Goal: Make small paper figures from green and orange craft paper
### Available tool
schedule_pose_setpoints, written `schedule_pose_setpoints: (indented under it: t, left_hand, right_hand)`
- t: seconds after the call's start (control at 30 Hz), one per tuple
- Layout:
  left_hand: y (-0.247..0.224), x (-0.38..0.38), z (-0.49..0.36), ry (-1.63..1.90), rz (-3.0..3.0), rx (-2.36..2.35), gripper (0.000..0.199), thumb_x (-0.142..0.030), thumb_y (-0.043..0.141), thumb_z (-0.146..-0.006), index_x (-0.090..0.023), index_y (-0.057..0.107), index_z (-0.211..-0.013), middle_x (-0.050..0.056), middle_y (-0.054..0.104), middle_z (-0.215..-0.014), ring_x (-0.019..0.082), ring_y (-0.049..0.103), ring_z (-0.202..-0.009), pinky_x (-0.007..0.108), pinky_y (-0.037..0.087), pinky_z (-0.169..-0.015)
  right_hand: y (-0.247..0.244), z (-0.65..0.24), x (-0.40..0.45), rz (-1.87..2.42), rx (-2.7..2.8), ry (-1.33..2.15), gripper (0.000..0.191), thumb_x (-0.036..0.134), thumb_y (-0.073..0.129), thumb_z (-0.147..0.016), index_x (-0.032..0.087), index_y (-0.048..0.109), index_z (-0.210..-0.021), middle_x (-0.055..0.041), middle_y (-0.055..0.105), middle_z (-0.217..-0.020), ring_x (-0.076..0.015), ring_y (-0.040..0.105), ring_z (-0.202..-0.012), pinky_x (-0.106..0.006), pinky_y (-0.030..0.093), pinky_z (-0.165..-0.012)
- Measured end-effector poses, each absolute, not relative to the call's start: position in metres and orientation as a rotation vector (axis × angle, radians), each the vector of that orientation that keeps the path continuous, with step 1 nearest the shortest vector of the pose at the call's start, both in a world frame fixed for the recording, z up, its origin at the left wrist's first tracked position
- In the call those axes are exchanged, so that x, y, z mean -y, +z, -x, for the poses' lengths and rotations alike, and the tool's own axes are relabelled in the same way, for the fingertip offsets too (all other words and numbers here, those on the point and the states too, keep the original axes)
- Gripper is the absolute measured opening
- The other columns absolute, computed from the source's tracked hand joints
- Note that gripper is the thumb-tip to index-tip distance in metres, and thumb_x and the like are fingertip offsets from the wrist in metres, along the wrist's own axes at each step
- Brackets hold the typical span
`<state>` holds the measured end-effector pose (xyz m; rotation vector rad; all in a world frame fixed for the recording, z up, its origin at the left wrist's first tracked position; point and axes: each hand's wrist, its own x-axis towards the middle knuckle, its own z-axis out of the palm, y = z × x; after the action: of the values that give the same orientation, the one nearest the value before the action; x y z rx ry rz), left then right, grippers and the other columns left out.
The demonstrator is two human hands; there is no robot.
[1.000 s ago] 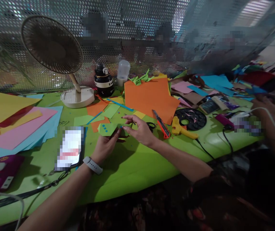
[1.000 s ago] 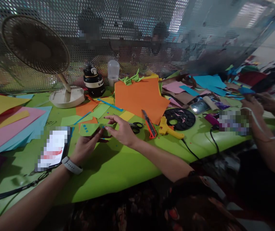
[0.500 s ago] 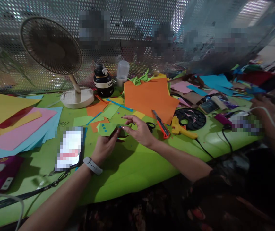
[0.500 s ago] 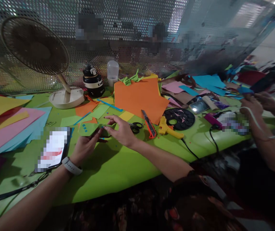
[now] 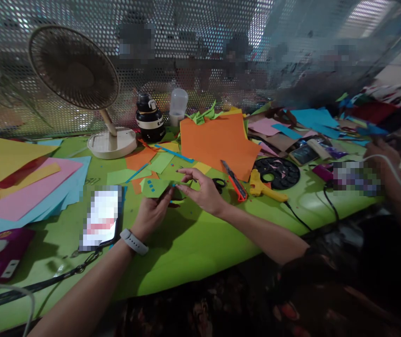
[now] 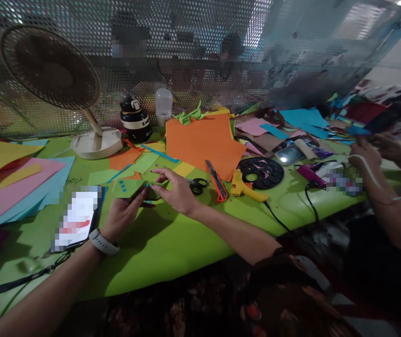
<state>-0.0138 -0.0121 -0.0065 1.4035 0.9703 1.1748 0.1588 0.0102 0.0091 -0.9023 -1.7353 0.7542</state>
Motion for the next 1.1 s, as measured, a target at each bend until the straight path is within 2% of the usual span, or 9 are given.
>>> schedule_pose_setpoints:
  t: [0.27,0.53,0.7,1.1]
  left_hand:
    - [-0.0063,0.0132,0.014,1.208,-1.412,-1.016,0.037,-0.043,0.063,-0.085,-0.016,0.064,-0.11,0.011,0.07,-0.112,0.026,0.07,-0.094,0.034,0.064,-0.065]
    - [-0.0066,0.0127,0.0145,1.205,-1.413,-0.989,0.032,-0.041,0.063,-0.086,-0.015,0.062,-0.105,0.009,0.071,-0.104,0.024,0.071,-0.088,0.034,0.064,-0.063]
    - [-0.0026,0.0132,0.0126,1.21,-1.398,-0.994,0.032,-0.043,0.064,-0.084,-0.015,0.063,-0.099,0.009,0.072,-0.097,0.024,0.072,-0.085,0.034,0.064,-0.061]
    - [-0.0014,0.0141,0.0103,1.188,-1.396,-1.003,0.041,-0.045,0.066,-0.082,-0.015,0.063,-0.11,0.011,0.072,-0.1,0.024,0.074,-0.08,0.032,0.063,-0.059]
  right_hand:
    - [0.009,-0.1589,-0.0097,0.907,1.751,0.729,0.037,0.027,0.067,-0.084,0.02,0.059,-0.118,-0.0023,0.065,-0.091,-0.0156,0.062,-0.089,-0.033,0.049,-0.089]
    - [0.0104,-0.1594,-0.0084,0.875,1.755,0.731,0.036,0.026,0.066,-0.083,0.018,0.058,-0.118,-0.0031,0.064,-0.091,-0.0154,0.062,-0.089,-0.032,0.049,-0.086]
    - [0.0118,-0.1596,-0.0073,0.9,1.777,0.69,0.043,0.032,0.07,-0.081,0.02,0.058,-0.12,-0.0043,0.065,-0.096,-0.0174,0.062,-0.092,-0.035,0.048,-0.089]
    - [0.0079,-0.1603,-0.0109,0.904,1.815,0.593,0.036,0.034,0.066,-0.086,0.021,0.059,-0.12,-0.0037,0.067,-0.093,-0.0168,0.064,-0.089,-0.035,0.049,-0.088]
